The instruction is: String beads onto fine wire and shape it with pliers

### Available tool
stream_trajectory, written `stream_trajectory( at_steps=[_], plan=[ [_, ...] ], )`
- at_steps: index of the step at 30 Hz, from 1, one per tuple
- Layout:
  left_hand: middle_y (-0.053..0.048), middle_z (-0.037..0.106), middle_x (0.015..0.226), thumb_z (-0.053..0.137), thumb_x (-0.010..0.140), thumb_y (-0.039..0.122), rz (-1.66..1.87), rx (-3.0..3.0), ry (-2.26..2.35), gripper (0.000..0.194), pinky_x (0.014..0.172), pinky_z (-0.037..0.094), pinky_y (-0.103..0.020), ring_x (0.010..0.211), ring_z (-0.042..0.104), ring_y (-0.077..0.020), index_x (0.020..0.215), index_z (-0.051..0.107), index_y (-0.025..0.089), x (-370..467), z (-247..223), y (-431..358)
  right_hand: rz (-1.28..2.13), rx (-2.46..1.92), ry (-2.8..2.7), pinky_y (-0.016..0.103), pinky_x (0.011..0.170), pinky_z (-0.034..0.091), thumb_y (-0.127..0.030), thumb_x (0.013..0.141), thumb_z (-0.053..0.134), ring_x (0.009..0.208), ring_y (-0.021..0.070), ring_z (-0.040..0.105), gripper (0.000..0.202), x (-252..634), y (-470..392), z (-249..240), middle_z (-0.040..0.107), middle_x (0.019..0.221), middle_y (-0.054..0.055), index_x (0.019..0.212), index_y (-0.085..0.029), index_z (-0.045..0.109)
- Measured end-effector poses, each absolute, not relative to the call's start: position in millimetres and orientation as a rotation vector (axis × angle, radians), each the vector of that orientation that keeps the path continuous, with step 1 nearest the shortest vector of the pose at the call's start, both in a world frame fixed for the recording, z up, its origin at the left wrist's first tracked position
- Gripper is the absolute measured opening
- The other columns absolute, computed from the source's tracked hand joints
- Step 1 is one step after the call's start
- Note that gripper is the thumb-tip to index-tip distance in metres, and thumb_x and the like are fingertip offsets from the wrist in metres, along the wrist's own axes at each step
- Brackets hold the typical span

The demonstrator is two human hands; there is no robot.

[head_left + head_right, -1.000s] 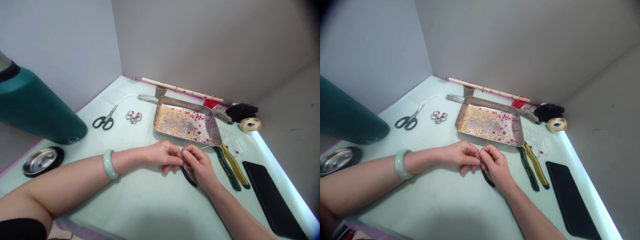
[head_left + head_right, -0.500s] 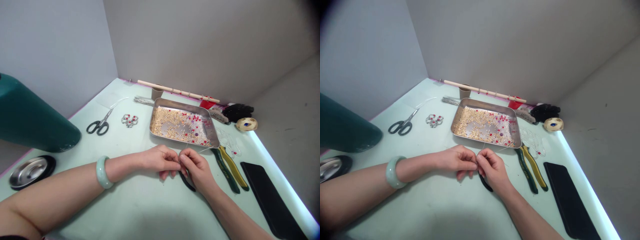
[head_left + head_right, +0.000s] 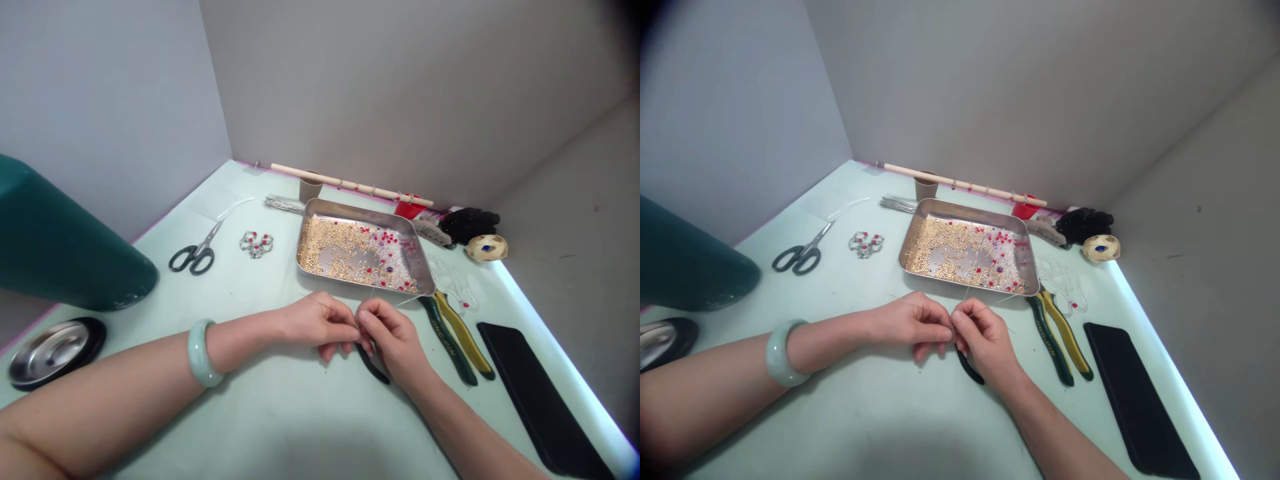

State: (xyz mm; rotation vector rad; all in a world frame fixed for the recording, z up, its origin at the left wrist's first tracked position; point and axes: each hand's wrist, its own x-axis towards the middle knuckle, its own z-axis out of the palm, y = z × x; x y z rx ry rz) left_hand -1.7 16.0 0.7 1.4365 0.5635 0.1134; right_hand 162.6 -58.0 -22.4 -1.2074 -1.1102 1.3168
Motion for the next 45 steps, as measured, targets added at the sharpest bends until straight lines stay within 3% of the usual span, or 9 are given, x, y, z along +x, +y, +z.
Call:
stream_trajectory(
  at_steps=[5, 14, 26, 32, 41, 45],
  plan=[
    [0.001, 0.063, 0.070, 0.057, 0.084, 0.031, 0.116, 1.436, 0.529, 0.019, 0.044, 0.041, -0.018, 0.045, 0.053, -0.0056, 0.080, 0.065, 0.014, -2, -3, 16, 1.313, -1.239, -1.116, 0.019, 0.044, 0.031, -0.038, 0.085, 0.060, 0.043, 0.0064, 0.040, 0.024, 163, -57, -23, 0.048, 0.049, -0.007, 0.074, -0.019, 0.052],
    [0.001, 0.062, 0.063, 0.054, 0.086, 0.031, 0.138, 1.425, 0.520, 0.022, 0.046, 0.040, -0.018, 0.044, 0.052, -0.0059, 0.078, 0.065, 0.014, -3, -5, 17, 1.292, -1.231, -1.062, 0.020, 0.045, 0.031, -0.038, 0.085, 0.061, 0.044, 0.0076, 0.041, 0.023, 160, -58, -24, 0.048, 0.049, -0.007, 0.075, -0.019, 0.053],
    [-0.003, 0.067, 0.070, 0.053, 0.086, 0.037, 0.155, 1.436, 0.588, 0.027, 0.046, 0.040, -0.019, 0.043, 0.053, -0.0064, 0.078, 0.064, 0.012, 0, -5, 14, 1.200, -1.280, -1.068, 0.021, 0.046, 0.032, -0.036, 0.086, 0.059, 0.044, 0.0079, 0.040, 0.022, 158, -60, -23, 0.047, 0.048, -0.007, 0.074, -0.020, 0.052],
    [-0.001, 0.061, 0.054, 0.045, 0.090, 0.043, 0.178, 1.388, 0.568, 0.039, 0.045, 0.038, -0.020, 0.041, 0.053, -0.0082, 0.075, 0.063, 0.011, 0, -4, 17, 1.150, -1.308, -1.168, 0.023, 0.049, 0.035, -0.038, 0.089, 0.054, 0.047, 0.0090, 0.042, 0.023, 160, -60, -22, 0.050, 0.054, -0.005, 0.075, -0.020, 0.053],
    [-0.006, 0.066, 0.061, 0.057, 0.082, 0.047, 0.260, 1.138, 0.553, 0.039, 0.041, 0.039, -0.022, 0.037, 0.054, -0.0096, 0.077, 0.062, 0.010, 1, -10, 21, 0.845, -1.311, -1.372, 0.026, 0.058, 0.039, -0.027, 0.092, 0.051, 0.057, 0.0128, 0.049, 0.024, 161, -62, -24, 0.051, 0.059, -0.002, 0.069, -0.021, 0.056],
    [-0.008, 0.068, 0.067, 0.054, 0.084, 0.049, 0.245, 1.147, 0.541, 0.041, 0.043, 0.042, -0.022, 0.039, 0.055, -0.0096, 0.081, 0.063, 0.009, 0, -9, 23, 0.910, -1.321, -1.300, 0.026, 0.055, 0.039, -0.028, 0.092, 0.051, 0.052, 0.0123, 0.047, 0.021, 160, -61, -24, 0.050, 0.055, -0.003, 0.073, -0.021, 0.056]
  ],
)
